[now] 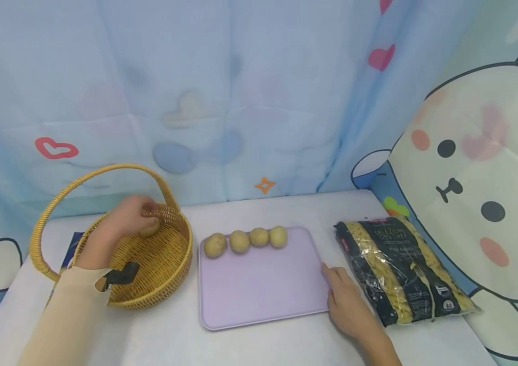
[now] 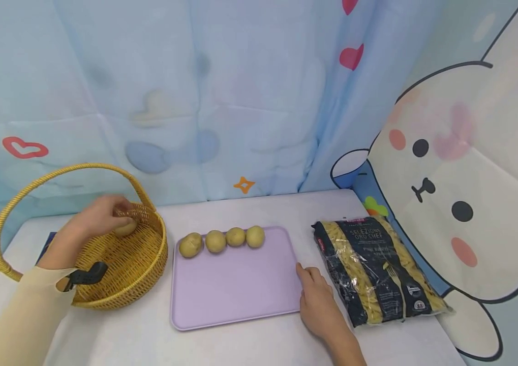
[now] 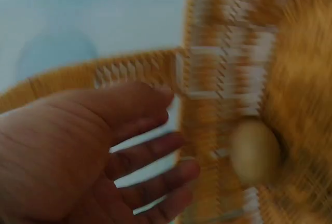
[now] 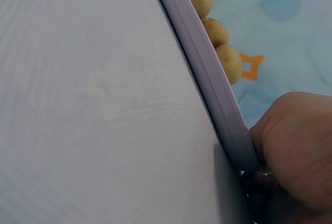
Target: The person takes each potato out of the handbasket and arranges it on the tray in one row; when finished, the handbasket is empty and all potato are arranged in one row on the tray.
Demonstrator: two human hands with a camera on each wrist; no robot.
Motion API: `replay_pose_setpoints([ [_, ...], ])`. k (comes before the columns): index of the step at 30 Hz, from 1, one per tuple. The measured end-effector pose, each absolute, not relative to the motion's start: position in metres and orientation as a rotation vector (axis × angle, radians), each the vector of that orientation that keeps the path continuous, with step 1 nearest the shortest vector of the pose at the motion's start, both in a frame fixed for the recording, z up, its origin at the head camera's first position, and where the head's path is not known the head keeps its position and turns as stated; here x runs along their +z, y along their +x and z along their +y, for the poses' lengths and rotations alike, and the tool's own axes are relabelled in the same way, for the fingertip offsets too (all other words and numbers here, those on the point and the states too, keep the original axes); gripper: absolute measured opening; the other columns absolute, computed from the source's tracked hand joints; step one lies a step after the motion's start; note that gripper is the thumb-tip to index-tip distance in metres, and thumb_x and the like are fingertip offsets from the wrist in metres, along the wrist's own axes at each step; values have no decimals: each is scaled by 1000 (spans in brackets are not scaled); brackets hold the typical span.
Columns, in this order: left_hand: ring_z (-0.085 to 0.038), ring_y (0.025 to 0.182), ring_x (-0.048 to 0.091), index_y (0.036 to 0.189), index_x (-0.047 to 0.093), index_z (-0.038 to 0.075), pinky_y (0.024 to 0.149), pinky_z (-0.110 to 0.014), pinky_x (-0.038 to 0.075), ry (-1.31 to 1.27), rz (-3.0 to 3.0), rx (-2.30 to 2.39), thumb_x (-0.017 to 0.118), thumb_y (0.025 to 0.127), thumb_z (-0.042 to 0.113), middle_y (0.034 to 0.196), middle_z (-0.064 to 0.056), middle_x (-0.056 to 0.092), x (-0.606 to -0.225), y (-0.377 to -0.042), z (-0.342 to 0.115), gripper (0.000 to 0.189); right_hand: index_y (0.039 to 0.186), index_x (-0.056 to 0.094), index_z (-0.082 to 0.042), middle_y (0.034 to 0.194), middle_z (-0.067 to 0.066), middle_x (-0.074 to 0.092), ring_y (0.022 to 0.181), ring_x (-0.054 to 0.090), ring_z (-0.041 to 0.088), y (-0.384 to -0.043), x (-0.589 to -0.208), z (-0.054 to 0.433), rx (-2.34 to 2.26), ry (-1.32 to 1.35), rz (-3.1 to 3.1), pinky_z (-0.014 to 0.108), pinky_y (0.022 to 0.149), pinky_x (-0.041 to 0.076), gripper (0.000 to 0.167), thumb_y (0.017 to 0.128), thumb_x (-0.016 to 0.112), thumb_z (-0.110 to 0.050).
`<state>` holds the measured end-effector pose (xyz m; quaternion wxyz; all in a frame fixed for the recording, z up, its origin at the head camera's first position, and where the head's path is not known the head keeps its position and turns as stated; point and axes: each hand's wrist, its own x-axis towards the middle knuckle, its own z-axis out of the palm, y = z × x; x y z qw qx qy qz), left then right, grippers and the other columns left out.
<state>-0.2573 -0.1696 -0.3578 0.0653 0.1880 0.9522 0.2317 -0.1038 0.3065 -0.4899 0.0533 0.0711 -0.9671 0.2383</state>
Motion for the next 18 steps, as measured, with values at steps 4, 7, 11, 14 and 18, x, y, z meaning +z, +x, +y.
replay_pose_setpoints([
  [4,-44,113,54,125,59,-7,92,-58,43,570,2828,682,64,93,19,122,-26,60,-370,-258,-181,41,143,41,4,126,18,50,116,54,35,-104,-490,307,730,217,-2941,51,97,44,53,91,51,6],
  [7,-40,112,56,125,61,-2,95,-56,42,595,2797,691,61,96,23,122,-22,62,-378,-259,-184,38,144,41,4,126,17,50,116,54,35,-104,-490,308,735,212,-2945,51,98,43,53,91,51,5],
  [11,-43,114,54,127,60,-1,96,-57,41,619,2809,620,57,98,17,123,-23,60,-385,-263,-184,35,144,41,3,125,17,50,116,54,35,-104,-491,309,743,206,-2947,51,98,43,54,91,51,5],
  [14,-44,115,53,130,59,-1,96,-57,41,596,2825,535,57,96,14,125,-26,58,-388,-265,-184,37,144,40,3,126,17,50,117,54,35,-104,-492,309,755,204,-2953,51,98,43,54,91,50,5],
  [18,-46,116,51,130,58,-2,95,-58,42,539,2832,481,64,88,9,125,-28,57,-393,-267,-185,44,145,39,2,127,16,50,117,53,35,-105,-493,309,750,191,-2970,50,98,43,54,92,50,4],
])
